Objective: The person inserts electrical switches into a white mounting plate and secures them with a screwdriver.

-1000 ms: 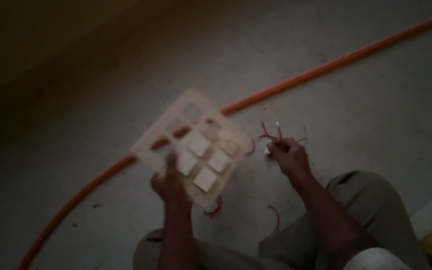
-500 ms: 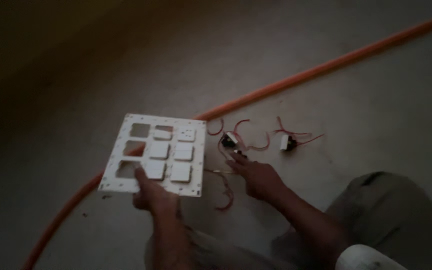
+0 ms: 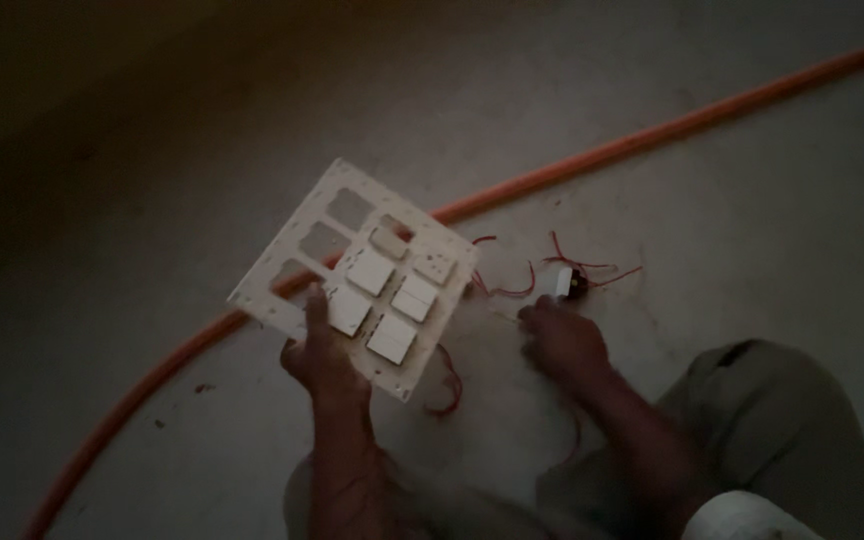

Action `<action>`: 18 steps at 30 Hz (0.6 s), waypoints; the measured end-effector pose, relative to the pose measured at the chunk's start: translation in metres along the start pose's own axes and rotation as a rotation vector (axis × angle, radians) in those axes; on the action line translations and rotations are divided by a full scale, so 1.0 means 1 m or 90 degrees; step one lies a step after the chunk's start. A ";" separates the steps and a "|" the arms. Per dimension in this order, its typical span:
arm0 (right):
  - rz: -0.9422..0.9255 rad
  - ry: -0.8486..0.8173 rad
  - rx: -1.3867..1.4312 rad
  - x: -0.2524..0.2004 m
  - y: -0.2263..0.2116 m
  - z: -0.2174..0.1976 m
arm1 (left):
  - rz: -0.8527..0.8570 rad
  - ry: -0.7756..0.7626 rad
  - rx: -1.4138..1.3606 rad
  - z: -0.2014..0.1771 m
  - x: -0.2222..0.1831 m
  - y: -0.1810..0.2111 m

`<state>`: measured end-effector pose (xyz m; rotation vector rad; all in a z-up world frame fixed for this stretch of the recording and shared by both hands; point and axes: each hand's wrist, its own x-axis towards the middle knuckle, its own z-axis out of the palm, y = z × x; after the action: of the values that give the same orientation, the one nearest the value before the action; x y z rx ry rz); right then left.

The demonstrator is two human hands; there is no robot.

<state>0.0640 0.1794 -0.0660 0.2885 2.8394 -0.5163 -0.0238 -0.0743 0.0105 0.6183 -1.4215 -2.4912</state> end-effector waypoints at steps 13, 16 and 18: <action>0.076 -0.053 -0.016 -0.003 0.042 0.010 | -0.061 -0.107 0.183 0.013 -0.020 -0.009; 0.036 -0.081 0.044 -0.007 0.032 0.008 | -0.061 -0.100 0.252 0.014 -0.023 -0.007; 0.038 -0.097 0.072 -0.011 0.022 0.006 | -0.069 -0.096 0.291 0.012 -0.022 -0.006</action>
<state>0.0807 0.1953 -0.0756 0.3371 2.6513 -0.6574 -0.0092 -0.0535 0.0164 0.6065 -2.0948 -2.3395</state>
